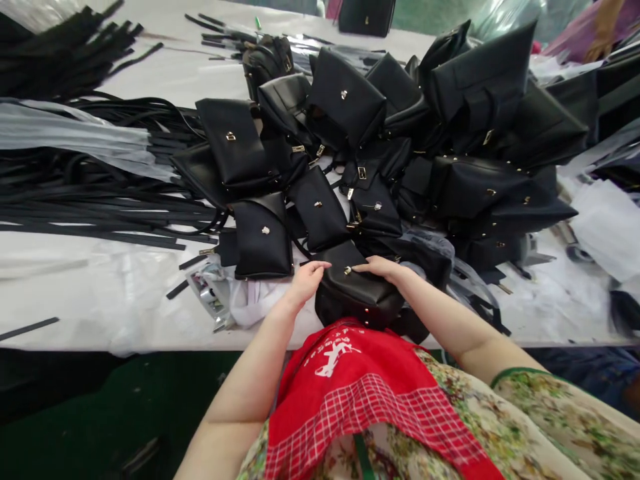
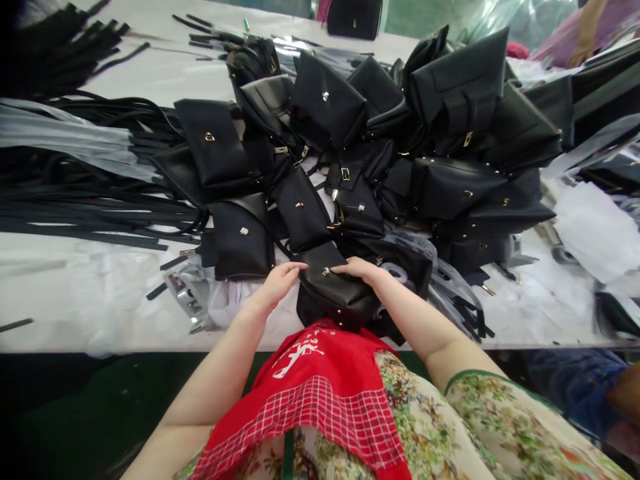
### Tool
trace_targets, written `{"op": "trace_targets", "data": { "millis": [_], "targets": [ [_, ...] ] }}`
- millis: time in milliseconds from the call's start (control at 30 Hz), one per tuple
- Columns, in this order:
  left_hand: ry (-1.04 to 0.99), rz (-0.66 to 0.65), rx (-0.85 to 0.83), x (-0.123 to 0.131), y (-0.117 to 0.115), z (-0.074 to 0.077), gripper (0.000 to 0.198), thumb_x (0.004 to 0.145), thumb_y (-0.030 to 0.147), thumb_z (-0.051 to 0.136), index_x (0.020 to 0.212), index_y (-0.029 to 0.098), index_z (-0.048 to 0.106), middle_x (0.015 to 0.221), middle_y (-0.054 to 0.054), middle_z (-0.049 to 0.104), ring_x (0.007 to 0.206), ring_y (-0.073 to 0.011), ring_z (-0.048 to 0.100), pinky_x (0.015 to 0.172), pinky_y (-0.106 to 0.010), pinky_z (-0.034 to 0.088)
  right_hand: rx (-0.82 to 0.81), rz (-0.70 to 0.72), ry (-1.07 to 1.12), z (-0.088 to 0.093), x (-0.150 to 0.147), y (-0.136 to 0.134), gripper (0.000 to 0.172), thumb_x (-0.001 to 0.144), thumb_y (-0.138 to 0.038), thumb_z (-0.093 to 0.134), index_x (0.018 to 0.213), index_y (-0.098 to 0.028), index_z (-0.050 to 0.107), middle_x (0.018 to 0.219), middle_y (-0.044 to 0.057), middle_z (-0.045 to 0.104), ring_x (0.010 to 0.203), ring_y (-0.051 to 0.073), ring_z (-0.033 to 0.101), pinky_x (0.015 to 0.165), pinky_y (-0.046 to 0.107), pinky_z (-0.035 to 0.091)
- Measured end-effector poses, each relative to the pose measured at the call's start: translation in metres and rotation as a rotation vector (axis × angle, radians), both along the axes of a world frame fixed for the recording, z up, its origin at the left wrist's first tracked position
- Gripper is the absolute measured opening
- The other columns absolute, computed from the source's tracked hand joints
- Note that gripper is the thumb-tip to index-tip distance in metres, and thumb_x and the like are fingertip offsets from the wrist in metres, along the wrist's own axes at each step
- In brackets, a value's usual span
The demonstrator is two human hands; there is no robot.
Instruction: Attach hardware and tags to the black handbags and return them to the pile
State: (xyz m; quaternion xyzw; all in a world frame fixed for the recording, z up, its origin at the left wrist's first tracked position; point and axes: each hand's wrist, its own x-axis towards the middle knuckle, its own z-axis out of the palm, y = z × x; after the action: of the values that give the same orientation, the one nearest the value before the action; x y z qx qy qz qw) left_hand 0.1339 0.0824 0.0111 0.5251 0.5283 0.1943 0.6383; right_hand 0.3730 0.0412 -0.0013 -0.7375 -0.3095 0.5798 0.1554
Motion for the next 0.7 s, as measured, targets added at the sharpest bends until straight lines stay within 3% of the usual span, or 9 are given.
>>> {"op": "trace_targets", "data": {
  "millis": [100, 233, 333, 467, 700],
  "targets": [
    [0.039, -0.012, 0.073, 0.005, -0.007, 0.017, 0.016, 0.079, 0.022, 0.059, 0.083, 0.019, 0.075, 0.091, -0.004, 0.074, 0.092, -0.0206, 0.065, 0.087, -0.03, 0.047, 0.094, 0.01, 0.091, 0.025, -0.016, -0.001, 0.035, 0.066, -0.047, 0.077, 0.08, -0.017, 0.067, 0.077, 0.006, 0.072, 0.066, 0.021, 0.065, 0.061, 0.032, 0.052],
    [0.07, -0.042, 0.161, 0.002, -0.014, 0.045, 0.023, 0.085, 0.032, 0.058, 0.086, 0.018, 0.076, 0.089, -0.005, 0.076, 0.088, -0.0221, 0.067, 0.081, -0.03, 0.05, 0.404, 0.109, -0.078, 0.077, -0.021, -0.009, 0.028, 0.072, -0.043, 0.074, 0.081, -0.017, 0.067, 0.078, 0.003, 0.072, 0.07, 0.022, 0.065, 0.058, 0.029, 0.049],
    [0.06, -0.085, 0.13, 0.004, -0.018, 0.062, 0.025, 0.084, 0.038, 0.061, 0.084, 0.017, 0.076, 0.084, -0.005, 0.076, 0.081, -0.022, 0.068, 0.073, -0.029, 0.05, 0.492, 0.144, -0.135, 0.103, -0.023, -0.015, 0.025, 0.075, -0.04, 0.071, 0.085, -0.017, 0.069, 0.08, 0.003, 0.072, 0.072, 0.023, 0.065, 0.06, 0.029, 0.049],
    [0.07, -0.033, 0.052, 0.013, -0.019, 0.07, 0.027, 0.078, 0.043, 0.068, 0.078, 0.016, 0.076, 0.078, -0.006, 0.075, 0.075, -0.0211, 0.067, 0.067, -0.028, 0.047, 0.538, 0.149, -0.132, 0.112, -0.027, -0.019, 0.025, 0.077, -0.04, 0.069, 0.087, -0.017, 0.069, 0.081, 0.004, 0.073, 0.072, 0.023, 0.066, 0.061, 0.03, 0.049],
    [-0.12, 0.117, -0.077, 0.025, -0.021, 0.065, 0.026, 0.07, 0.04, 0.074, 0.072, 0.015, 0.069, 0.071, -0.005, 0.071, 0.064, -0.0151, 0.061, 0.061, -0.026, 0.044, 0.523, 0.18, -0.176, 0.109, -0.03, -0.016, 0.028, 0.079, -0.042, 0.065, 0.087, -0.016, 0.069, 0.081, 0.004, 0.073, 0.072, 0.022, 0.065, 0.061, 0.028, 0.048]
  ]
}}
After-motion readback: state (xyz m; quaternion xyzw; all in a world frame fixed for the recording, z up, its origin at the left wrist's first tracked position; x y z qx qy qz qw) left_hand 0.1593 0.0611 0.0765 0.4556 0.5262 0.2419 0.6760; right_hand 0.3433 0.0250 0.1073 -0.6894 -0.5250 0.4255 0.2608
